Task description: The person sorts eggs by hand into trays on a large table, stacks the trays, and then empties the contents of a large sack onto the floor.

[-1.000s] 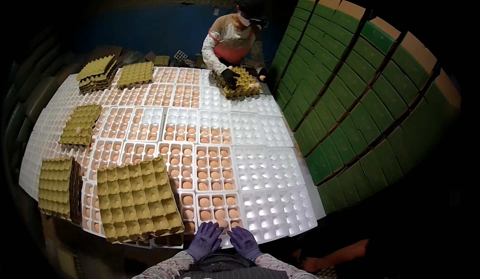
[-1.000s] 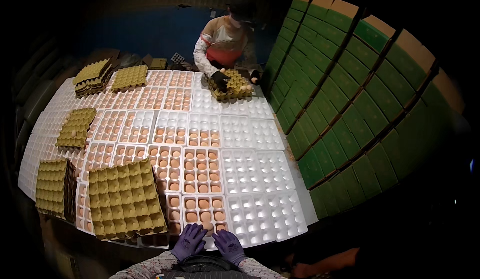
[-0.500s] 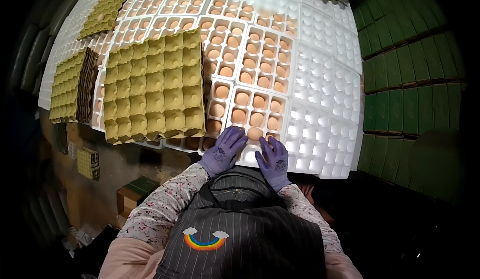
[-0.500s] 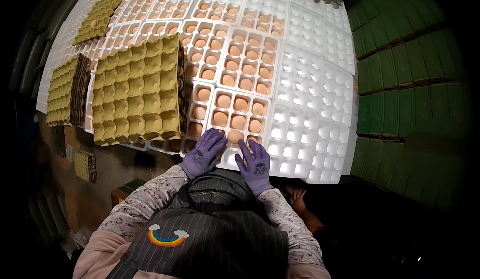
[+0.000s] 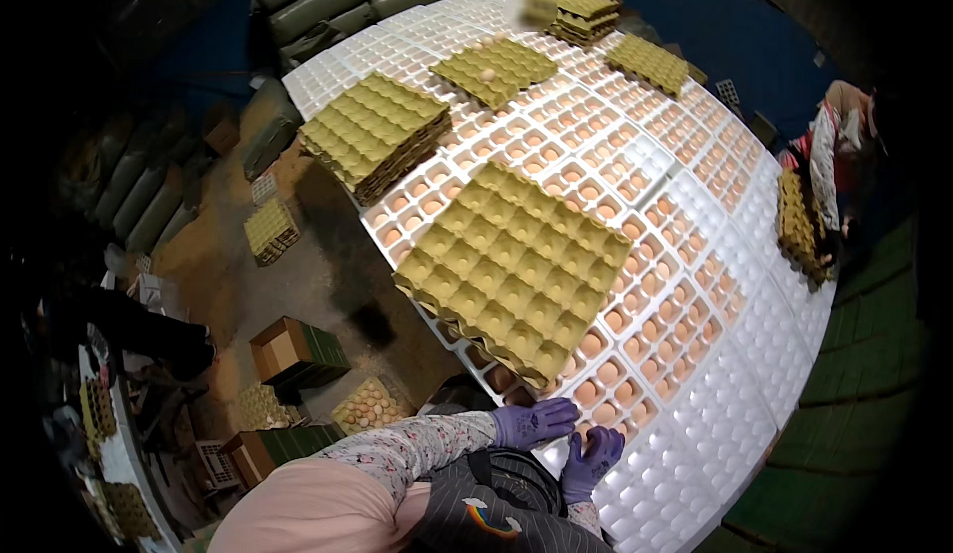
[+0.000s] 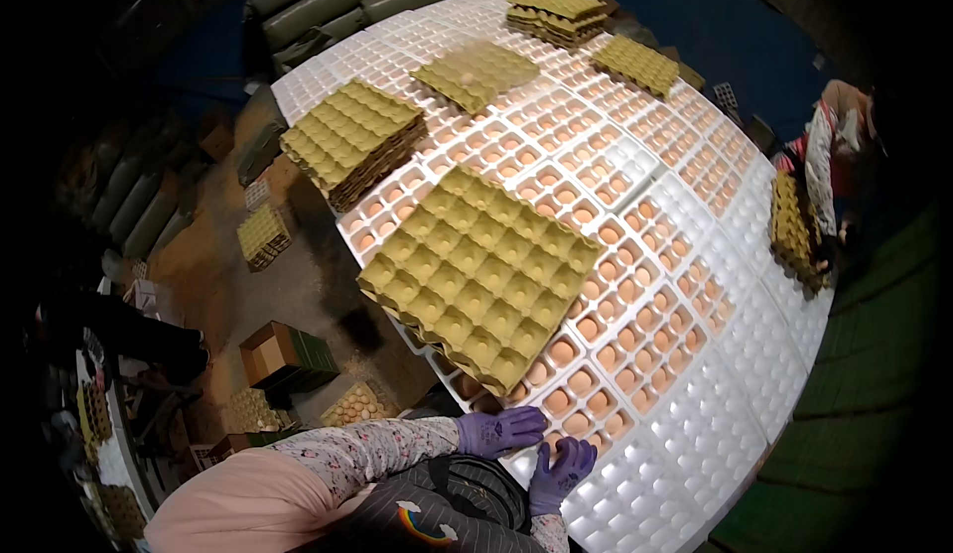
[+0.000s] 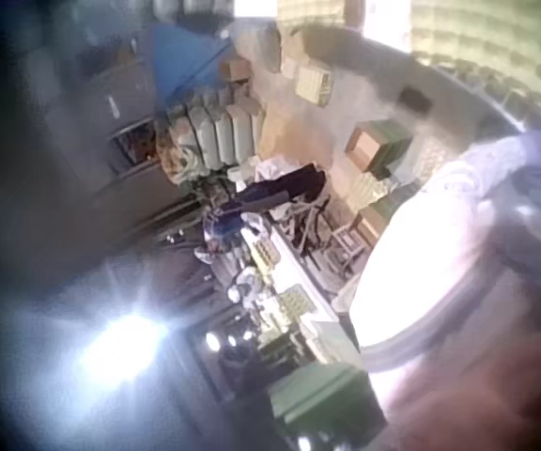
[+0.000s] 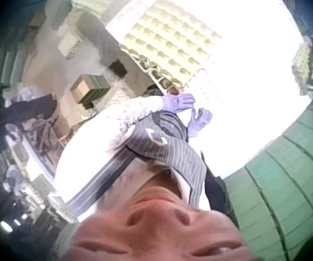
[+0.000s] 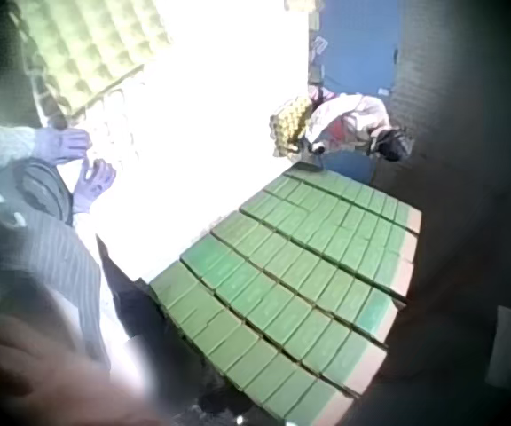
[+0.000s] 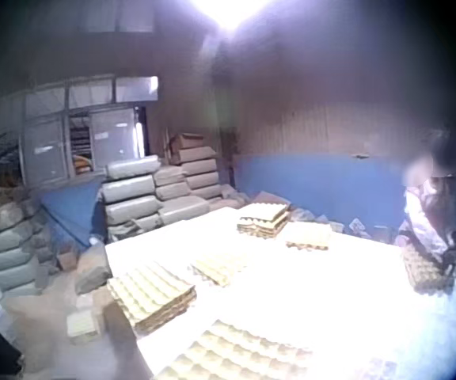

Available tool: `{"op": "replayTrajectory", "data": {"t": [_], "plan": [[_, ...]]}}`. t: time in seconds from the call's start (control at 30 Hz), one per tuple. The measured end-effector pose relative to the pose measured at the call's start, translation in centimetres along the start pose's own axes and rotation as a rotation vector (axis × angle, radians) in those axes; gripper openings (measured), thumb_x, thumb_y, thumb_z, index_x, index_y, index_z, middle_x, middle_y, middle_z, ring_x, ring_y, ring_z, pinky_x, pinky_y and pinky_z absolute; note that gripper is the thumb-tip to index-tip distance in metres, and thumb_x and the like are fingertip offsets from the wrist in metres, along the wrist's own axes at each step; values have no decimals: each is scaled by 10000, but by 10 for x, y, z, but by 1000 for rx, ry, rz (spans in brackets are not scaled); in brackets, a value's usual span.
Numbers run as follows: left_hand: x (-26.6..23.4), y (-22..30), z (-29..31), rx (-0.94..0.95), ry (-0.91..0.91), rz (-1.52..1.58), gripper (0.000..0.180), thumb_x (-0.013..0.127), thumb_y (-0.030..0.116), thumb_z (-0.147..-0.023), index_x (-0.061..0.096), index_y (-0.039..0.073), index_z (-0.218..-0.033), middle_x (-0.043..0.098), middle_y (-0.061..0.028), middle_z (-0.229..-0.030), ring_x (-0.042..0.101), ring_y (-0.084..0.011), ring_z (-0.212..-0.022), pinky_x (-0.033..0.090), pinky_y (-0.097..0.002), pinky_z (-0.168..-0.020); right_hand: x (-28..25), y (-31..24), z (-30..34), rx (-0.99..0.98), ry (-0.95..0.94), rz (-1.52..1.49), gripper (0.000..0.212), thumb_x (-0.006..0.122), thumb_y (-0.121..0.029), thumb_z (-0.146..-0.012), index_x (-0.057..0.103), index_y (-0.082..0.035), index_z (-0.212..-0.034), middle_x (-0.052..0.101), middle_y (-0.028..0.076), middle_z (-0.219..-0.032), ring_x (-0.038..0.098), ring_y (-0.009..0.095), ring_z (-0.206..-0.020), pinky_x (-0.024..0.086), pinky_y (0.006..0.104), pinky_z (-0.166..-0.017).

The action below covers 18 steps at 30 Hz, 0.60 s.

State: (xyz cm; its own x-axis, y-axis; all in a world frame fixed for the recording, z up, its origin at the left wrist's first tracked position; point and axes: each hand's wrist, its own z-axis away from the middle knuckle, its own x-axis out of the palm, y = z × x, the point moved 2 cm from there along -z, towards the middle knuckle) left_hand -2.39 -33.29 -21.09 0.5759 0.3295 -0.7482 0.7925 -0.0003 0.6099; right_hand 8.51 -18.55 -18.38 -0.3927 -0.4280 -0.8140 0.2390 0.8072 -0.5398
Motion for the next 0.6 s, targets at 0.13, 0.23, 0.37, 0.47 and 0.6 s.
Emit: {"op": "replayTrajectory", "data": {"t": [0.13,0.23,0.37,0.47,0.6], "plan": [[12,-3,7,42,106,-16,519,591,141,-830,461,16,-1316,376,-224,-1435,322,-371,-1376,286,-479,-1137,0,-8,2,42,-1,-81,203,681,-129,-809,574,-52,-964,544,132,-1113,442,367,-1152,319,510,-1011],[-18,21,-6,46,77,18,554,600,103,-803,471,60,-1340,427,-173,-1417,379,-346,-1346,307,-470,-1135,-1,2,-7,11,69,-114,256,657,-101,-829,595,-48,-1072,551,123,-1100,456,332,-1139,351,479,-967],[-150,52,5,-260,553,-418,569,596,167,-825,468,142,-1379,474,-123,-1376,433,-327,-1299,323,-519,-1113,-26,-40,-55,97,-55,-342,319,636,-99,-871,583,-35,-1179,559,94,-1024,525,205,-931,436,358,-803],[-235,1,31,-1044,818,-766,616,611,346,-869,414,95,-1396,430,-173,-1367,297,-391,-1353,176,-564,-1138,-17,-68,-112,225,-112,-642,335,608,-186,-942,558,-25,-1232,545,32,-842,476,87,-655,399,238,-568],[-263,-43,63,-1415,568,-330,730,598,457,-870,353,50,-1425,449,-189,-1340,386,-364,-1259,344,-504,-1026,15,-88,-162,530,-434,-935,338,593,-295,-959,587,-28,-1165,491,-45,-632,341,38,-429,276,224,-389]]}}
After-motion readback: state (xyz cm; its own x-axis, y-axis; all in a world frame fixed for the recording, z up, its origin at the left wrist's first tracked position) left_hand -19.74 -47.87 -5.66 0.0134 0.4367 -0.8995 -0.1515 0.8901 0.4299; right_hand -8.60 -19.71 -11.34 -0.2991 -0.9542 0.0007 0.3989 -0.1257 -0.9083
